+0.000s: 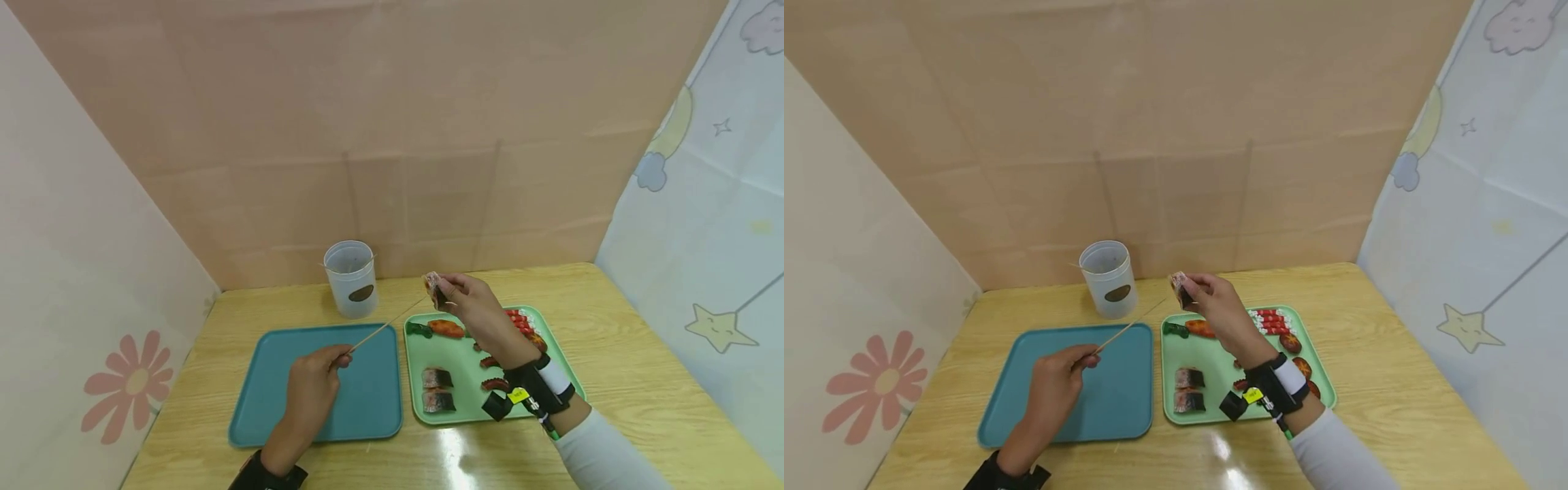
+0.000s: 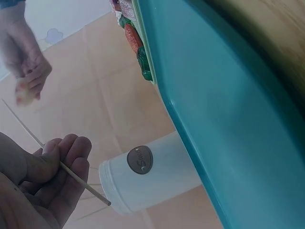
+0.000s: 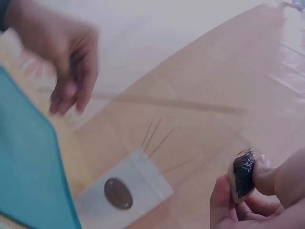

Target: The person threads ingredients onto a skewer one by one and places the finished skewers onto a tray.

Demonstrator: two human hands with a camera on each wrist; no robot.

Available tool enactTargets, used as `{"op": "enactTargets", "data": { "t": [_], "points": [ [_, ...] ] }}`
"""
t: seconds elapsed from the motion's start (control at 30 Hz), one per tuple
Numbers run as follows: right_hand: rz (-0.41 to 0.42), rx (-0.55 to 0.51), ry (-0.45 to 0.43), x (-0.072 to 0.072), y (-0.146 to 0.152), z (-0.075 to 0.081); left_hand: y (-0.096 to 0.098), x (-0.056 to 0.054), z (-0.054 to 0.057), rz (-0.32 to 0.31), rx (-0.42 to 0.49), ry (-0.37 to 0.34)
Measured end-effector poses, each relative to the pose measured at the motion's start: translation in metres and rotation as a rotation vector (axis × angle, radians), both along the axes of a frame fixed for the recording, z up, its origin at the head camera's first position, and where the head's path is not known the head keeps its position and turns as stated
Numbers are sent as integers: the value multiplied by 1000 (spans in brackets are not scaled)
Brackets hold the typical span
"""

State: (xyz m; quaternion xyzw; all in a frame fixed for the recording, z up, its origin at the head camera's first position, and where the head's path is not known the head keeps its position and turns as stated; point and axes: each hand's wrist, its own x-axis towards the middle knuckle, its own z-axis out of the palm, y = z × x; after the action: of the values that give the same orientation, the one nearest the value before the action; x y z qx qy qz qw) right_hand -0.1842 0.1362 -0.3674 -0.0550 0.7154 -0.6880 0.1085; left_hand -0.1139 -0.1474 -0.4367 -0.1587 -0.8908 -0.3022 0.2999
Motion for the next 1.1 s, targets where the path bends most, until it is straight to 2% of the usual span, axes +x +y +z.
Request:
{"op": "enactTargets", "data": {
  "t": [0.1,0.3,0.4,0.53,0.63,0.87,1.0,1.1],
  "points": [
    [16,-87,-14,4,0,8,1,-1,-2,6,-16,23],
    [35,-112,2,8,-4,13,0,-1,-3,30,-34,24],
    [39,-62,27,10,-4,13,0,1,-1,38,-36,-9],
    [3,80,73,13,-3,16,-1,4,2,47,-46,-28],
    [-2,126,86,15,-5,16,1,5,5,48,-62,11],
    [27,9,72,23,-25,5,13,2,8,20,-83,158],
    [28,30,71,27,-41,-5,20,2,12,6,-75,176],
    [27,54,61,30,-53,-12,24,0,15,0,-75,162]
  ]
}}
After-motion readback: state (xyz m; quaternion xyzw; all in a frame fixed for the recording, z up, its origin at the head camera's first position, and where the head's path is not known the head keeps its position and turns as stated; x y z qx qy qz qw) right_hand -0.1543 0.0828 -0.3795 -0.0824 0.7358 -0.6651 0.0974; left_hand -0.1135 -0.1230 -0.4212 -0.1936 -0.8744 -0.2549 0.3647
